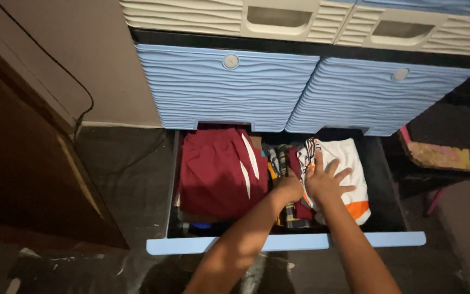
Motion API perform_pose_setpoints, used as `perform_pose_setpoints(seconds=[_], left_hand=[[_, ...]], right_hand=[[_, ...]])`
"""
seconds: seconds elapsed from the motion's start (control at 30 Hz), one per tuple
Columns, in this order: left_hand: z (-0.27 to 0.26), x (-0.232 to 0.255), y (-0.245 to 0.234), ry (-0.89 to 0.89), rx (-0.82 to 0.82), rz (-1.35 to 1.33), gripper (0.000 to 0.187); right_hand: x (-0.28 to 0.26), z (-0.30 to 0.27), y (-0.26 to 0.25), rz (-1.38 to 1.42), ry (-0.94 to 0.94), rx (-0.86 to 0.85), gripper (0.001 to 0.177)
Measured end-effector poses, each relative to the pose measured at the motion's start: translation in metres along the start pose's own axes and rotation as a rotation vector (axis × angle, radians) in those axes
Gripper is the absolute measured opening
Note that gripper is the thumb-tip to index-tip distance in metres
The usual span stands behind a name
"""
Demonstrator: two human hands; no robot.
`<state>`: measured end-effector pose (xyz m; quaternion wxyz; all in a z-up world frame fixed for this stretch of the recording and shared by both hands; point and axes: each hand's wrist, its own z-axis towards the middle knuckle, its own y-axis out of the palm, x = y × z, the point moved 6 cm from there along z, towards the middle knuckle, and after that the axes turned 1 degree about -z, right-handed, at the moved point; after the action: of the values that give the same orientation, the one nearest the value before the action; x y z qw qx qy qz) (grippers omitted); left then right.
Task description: Organizing and rearranging folded clothes within the drawers of a plastic dresser.
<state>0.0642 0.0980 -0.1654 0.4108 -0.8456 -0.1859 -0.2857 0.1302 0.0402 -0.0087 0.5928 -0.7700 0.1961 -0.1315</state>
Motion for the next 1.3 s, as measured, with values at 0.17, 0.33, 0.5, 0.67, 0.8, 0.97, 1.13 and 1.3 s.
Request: perform_pose_setpoints(seconds=[0.17, 0.33, 0.5, 0.67, 0.8, 0.97, 1.13, 1.3], left_hand=[[-0.132, 0.052, -0.082, 0.18, 0.24, -0.01, 0.085], [-0.161, 0.083, -0.087, 0.615, 0.449, 0.411, 0.08], [-0.148, 0.07, -0.085, 0.374, 0.223, 0.258, 0.086], [-0.13, 0.068, -0.075, 0.404, 0.206, 0.263, 0.086], [-0.129, 0.071, -0.073, 0.635, 0.408, 0.252, 0.069], [-0.24, 0.048, -0.157, 0.309, 1.212, 0.624, 0.033], [-0.288, -0.058, -0.224, -0.071, 0.63, 0.398, 0.074], [-0.288, -0.084, -0.214, -0.112, 0.272, 0.169, 0.084]], right_hand=[[0.004, 0.012, 0.007, 0.013, 0.002, -0.025, 0.064], [0.013, 0.002, 0.004, -0.007, -0.039, -0.063, 0.068], [0.068, 0.033, 0.05, 0.043, -0.126, -0.148, 0.095], [0.071, 0.038, 0.049, 0.011, -0.105, -0.277, 0.112], [0.066, 0.045, 0.049, -0.016, -0.079, -0.27, 0.121], [0.04, -0.042, -0.016, 0.004, -0.095, -0.193, 0.101], [-0.014, -0.047, -0.007, -0.187, -0.417, 0.426, 0.071], [-0.135, -0.145, -0.027, 0.277, -0.662, 0.014, 0.063]])
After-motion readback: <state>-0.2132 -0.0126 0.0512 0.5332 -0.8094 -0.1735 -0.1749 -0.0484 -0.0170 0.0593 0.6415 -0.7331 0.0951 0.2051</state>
